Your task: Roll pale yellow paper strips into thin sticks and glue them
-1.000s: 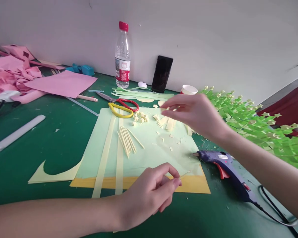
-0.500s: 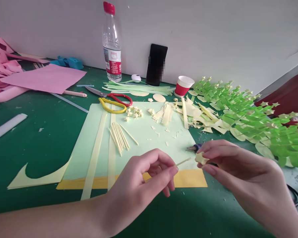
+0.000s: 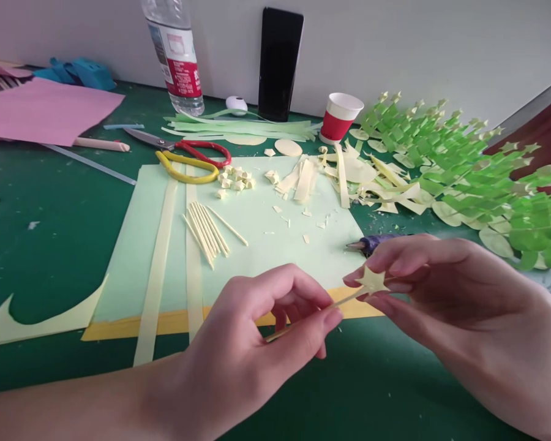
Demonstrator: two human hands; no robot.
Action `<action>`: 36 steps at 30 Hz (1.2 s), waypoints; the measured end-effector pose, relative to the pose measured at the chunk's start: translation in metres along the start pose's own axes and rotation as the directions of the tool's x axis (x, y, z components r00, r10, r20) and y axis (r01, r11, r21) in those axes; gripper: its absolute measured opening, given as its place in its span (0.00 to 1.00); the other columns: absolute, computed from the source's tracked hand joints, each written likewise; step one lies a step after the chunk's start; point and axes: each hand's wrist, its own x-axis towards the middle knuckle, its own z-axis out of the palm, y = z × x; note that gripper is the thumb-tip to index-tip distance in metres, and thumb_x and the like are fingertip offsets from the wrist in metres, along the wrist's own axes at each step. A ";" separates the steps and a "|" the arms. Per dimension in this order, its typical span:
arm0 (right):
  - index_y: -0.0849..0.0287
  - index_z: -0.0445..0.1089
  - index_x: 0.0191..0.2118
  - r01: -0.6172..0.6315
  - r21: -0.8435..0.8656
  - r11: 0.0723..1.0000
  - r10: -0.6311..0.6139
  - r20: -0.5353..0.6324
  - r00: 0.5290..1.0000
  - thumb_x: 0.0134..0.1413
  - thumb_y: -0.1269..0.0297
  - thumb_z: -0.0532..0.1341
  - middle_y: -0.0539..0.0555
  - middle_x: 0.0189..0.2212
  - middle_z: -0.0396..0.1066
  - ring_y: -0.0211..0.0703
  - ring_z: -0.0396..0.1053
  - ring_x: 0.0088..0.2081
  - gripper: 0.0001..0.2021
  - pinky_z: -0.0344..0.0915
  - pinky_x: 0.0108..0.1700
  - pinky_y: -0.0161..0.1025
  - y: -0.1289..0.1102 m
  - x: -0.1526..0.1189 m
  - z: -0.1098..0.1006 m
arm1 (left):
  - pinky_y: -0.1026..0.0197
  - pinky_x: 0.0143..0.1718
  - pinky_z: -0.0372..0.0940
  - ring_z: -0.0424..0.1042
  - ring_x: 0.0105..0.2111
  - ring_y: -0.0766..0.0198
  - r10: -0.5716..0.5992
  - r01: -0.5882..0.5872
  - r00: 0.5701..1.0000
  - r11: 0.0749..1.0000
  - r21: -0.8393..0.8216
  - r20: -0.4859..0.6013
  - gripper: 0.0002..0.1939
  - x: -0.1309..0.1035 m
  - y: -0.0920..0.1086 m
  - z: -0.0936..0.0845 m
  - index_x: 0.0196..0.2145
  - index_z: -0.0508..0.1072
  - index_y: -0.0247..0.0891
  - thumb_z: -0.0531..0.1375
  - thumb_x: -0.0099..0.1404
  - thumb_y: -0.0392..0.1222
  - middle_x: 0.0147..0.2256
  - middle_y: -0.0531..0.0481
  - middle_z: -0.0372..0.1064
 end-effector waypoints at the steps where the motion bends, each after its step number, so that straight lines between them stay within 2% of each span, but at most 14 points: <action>1: 0.51 0.68 0.35 0.008 -0.005 1.000 -0.008 0.004 1.000 0.49 0.74 0.66 0.44 0.32 0.71 0.29 0.72 0.35 0.10 0.72 0.40 0.21 0.000 -0.001 0.000 | 0.67 0.27 0.62 0.64 0.23 0.68 0.003 -0.003 1.000 1.000 -0.008 -0.020 0.09 0.000 0.000 0.001 0.24 0.68 0.42 0.59 0.62 0.42 0.20 0.58 0.66; 8: 0.52 0.67 0.35 0.055 -0.046 0.997 -0.054 0.041 0.998 0.51 0.74 0.65 0.45 0.32 0.70 0.30 0.71 0.36 0.09 0.72 0.40 0.22 0.001 0.000 -0.002 | 0.69 0.26 0.61 0.65 0.22 0.70 0.009 -0.012 0.998 0.999 -0.052 -0.066 0.09 0.001 -0.002 0.004 0.23 0.70 0.43 0.61 0.61 0.40 0.19 0.60 0.66; 15: 0.54 0.65 0.34 0.071 -0.069 0.995 -0.067 0.062 0.996 0.53 0.73 0.63 0.46 0.33 0.69 0.30 0.70 0.37 0.08 0.72 0.39 0.23 0.002 0.000 -0.002 | 0.69 0.26 0.62 0.67 0.23 0.69 -0.028 0.027 0.999 0.999 -0.032 -0.044 0.07 0.000 -0.001 0.003 0.24 0.70 0.42 0.60 0.59 0.36 0.20 0.59 0.67; 21: 0.57 0.62 0.32 0.085 -0.043 0.995 -0.081 0.094 0.992 0.52 0.77 0.62 0.46 0.32 0.67 0.28 0.71 0.36 0.09 0.72 0.37 0.21 0.003 0.001 -0.003 | 0.71 0.24 0.63 0.68 0.22 0.71 0.076 -0.076 0.997 0.997 -0.031 -0.002 0.05 0.001 -0.007 0.003 0.26 0.69 0.42 0.60 0.60 0.37 0.20 0.60 0.67; 26: 0.57 0.60 0.31 0.082 -0.050 0.995 -0.076 0.100 0.992 0.54 0.76 0.62 0.46 0.34 0.68 0.28 0.71 0.37 0.10 0.73 0.39 0.22 0.001 0.001 -0.002 | 0.74 0.23 0.61 0.67 0.22 0.73 0.090 -0.093 0.995 0.994 -0.057 -0.052 0.06 0.001 -0.010 0.005 0.25 0.71 0.42 0.58 0.58 0.33 0.20 0.62 0.67; 36: 0.56 0.60 0.31 0.067 -0.058 0.996 -0.062 0.089 0.994 0.54 0.76 0.62 0.45 0.34 0.69 0.28 0.71 0.39 0.10 0.73 0.41 0.21 0.000 -0.002 -0.005 | 0.73 0.24 0.64 0.68 0.23 0.72 0.091 -0.091 0.996 0.996 0.005 0.003 0.07 0.002 -0.010 0.001 0.26 0.71 0.43 0.59 0.60 0.33 0.20 0.61 0.68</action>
